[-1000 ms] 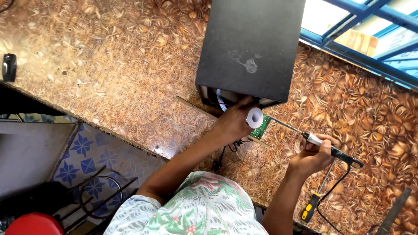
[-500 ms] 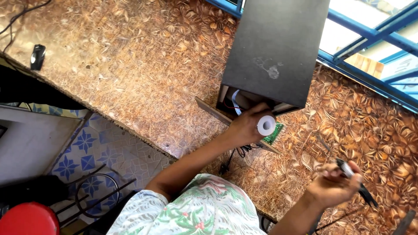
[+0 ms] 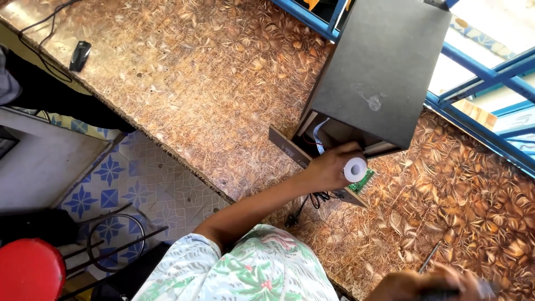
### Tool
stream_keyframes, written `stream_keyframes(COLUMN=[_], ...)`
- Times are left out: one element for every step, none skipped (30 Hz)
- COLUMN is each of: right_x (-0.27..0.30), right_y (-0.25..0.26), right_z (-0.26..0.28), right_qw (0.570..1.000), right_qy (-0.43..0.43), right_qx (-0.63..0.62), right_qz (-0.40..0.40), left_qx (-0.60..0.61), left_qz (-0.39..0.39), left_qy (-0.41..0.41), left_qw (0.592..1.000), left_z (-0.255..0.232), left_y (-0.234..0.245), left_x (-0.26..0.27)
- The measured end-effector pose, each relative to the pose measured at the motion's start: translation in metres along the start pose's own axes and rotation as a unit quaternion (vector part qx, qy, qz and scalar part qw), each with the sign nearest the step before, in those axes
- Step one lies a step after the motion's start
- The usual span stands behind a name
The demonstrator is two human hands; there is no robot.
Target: Soldering internal wiring and components onto a circuit board for a speaker repair.
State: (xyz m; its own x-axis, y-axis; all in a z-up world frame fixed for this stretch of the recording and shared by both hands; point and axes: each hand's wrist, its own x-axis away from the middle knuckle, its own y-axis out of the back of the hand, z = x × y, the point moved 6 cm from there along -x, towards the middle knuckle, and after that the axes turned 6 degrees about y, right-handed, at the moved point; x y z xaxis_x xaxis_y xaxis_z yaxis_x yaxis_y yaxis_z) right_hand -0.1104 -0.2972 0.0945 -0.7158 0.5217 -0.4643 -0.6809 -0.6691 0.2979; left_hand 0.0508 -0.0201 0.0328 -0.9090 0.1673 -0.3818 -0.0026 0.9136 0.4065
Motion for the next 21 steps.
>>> stream_keyframes(right_x=[-0.007, -0.012, -0.006, -0.001, 0.000, -0.001, 0.002, 0.005, 0.007, 0.009, 0.007, 0.008, 0.008, 0.009, 0.010, 0.010, 0.010, 0.013, 0.018, 0.022, 0.025], right_y=[-0.026, -0.053, -0.054, -0.053, -0.058, -0.064, -0.063, -0.061, -0.059, -0.060, -0.064, -0.070, -0.075, -0.080, -0.084, -0.091, -0.101, -0.108, -0.116, -0.126, -0.132], right_z=[-0.022, -0.043, -0.049, -0.054, -0.059, -0.053, -0.041, -0.028, -0.020, -0.012, -0.005, -0.007, -0.008, -0.010, -0.013, -0.016, -0.019, -0.011, 0.000, 0.012, 0.012], right_qw=[0.997, 0.989, 0.989, 0.990, 0.991, 0.991, 0.993, 0.992, 0.993, 0.995, 0.997, 0.997, 0.994, 0.991, 0.991, 0.987, 0.983, 0.983, 0.985, 0.985, 0.985], right_qy=[-0.057, -0.114, -0.114, -0.096, -0.073, -0.070, -0.015, 0.040, 0.037, 0.031, 0.029, 0.029, 0.032, 0.034, 0.034, 0.032, 0.030, 0.030, 0.064, 0.097, 0.097], right_qx=[-0.047, -0.094, -0.094, -0.099, -0.108, -0.113, -0.115, -0.117, -0.113, -0.091, -0.073, -0.073, -0.101, -0.129, -0.126, -0.147, -0.172, -0.172, -0.137, -0.101, -0.101], right_qz=[0.013, 0.027, 0.027, 0.007, -0.012, -0.012, -0.009, -0.007, -0.011, 0.007, 0.026, 0.024, 0.028, 0.033, 0.031, 0.047, 0.064, 0.062, 0.082, 0.101, 0.101], left_qx=[0.000, -0.001, -0.001, 0.007, 0.013, 0.010, 0.012, 0.014, 0.016, 0.010, 0.001, 0.002, 0.000, -0.002, 0.001, -0.007, -0.017, -0.017, -0.007, 0.004, 0.004], left_qz=[0.004, 0.008, 0.009, 0.002, -0.009, -0.012, -0.011, -0.010, -0.004, -0.003, -0.006, -0.005, -0.002, 0.000, 0.002, -0.005, -0.013, -0.013, -0.015, -0.018, -0.018], left_qy=[0.005, 0.009, 0.009, 0.000, -0.013, -0.017, -0.014, -0.011, -0.011, -0.003, 0.003, 0.001, 0.002, 0.002, 0.002, -0.007, -0.017, -0.019, -0.027, -0.034, -0.035], left_qw=[1.000, 1.000, 1.000, 1.000, 1.000, 1.000, 1.000, 1.000, 1.000, 1.000, 1.000, 1.000, 1.000, 1.000, 1.000, 1.000, 1.000, 1.000, 1.000, 0.999, 0.999], left_z=[0.000, -0.001, -0.002, -0.005, -0.005, -0.004, -0.004, -0.004, -0.006, -0.006, -0.007, -0.007, -0.007, -0.007, -0.009, -0.012, -0.015, -0.015, -0.017, -0.018, -0.018], left_y=[0.000, 0.000, 0.000, 0.001, 0.005, 0.006, 0.004, 0.002, 0.002, 0.002, 0.004, 0.005, 0.005, 0.005, 0.005, 0.006, 0.009, 0.010, 0.011, 0.013, 0.013], left_x=[0.000, 0.001, 0.003, 0.005, 0.001, -0.003, 0.000, 0.002, 0.003, 0.005, 0.003, 0.002, 0.002, 0.003, 0.004, 0.004, 0.003, 0.003, 0.004, 0.004, 0.005])
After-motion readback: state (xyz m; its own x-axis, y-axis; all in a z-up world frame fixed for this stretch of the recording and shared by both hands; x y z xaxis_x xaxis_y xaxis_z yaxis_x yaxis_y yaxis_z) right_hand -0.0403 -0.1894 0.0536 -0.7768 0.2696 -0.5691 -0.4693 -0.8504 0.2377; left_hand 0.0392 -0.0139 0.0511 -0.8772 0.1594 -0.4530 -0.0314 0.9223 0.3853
